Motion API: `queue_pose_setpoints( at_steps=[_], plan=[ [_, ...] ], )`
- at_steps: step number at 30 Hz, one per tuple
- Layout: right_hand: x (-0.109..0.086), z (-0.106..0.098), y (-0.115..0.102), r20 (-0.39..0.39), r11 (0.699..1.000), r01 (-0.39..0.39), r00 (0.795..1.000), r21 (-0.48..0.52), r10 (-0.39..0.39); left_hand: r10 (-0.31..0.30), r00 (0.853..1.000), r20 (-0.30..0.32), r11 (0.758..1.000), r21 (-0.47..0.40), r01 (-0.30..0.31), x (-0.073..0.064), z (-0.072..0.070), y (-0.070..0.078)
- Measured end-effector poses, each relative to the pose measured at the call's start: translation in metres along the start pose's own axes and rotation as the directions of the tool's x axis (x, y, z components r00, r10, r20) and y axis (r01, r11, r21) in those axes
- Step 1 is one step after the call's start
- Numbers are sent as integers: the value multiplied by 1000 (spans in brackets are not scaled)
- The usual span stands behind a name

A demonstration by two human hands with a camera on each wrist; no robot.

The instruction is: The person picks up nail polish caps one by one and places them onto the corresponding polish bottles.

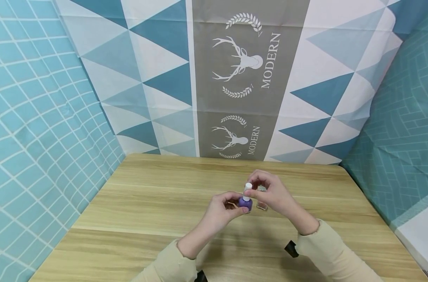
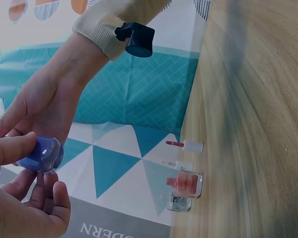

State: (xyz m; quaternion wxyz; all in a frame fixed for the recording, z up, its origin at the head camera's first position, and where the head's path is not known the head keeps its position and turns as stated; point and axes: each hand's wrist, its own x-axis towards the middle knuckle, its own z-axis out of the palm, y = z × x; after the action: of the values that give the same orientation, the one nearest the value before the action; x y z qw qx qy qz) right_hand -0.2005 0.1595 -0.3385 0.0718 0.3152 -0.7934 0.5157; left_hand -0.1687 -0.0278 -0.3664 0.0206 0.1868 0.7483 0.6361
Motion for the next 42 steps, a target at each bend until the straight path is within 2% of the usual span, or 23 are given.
queue_pose_setpoints(
  at_steps=[4,12,18,23,27,34,42],
  plan=[
    [0,0,-1,-6,1000,-20,1000,-4,20,-8,1000,10,1000,-25,8,3,1,-10],
    [-1,1,-2,-9,1000,-2,1000,4,2,-7,1000,17,999,-49,8,1,2,-8],
    [-2,2,1,19,997,79,997,-2,-79,15,1000,16,998,-64,-14,2,1,-12],
    [-4,2,3,65,989,150,987,-3,-150,-4,1000,12,1000,-29,4,1,-2,-10],
    [-5,0,3,95,988,156,983,-4,-155,-12,1000,13,999,-33,12,1,-2,-10],
    [-6,-2,3,148,986,158,975,61,-165,-19,1000,13,999,-32,19,1,-1,-11],
    [-5,-2,2,138,986,147,978,82,-157,-18,1000,14,999,-39,19,1,-1,-9]
  ],
)
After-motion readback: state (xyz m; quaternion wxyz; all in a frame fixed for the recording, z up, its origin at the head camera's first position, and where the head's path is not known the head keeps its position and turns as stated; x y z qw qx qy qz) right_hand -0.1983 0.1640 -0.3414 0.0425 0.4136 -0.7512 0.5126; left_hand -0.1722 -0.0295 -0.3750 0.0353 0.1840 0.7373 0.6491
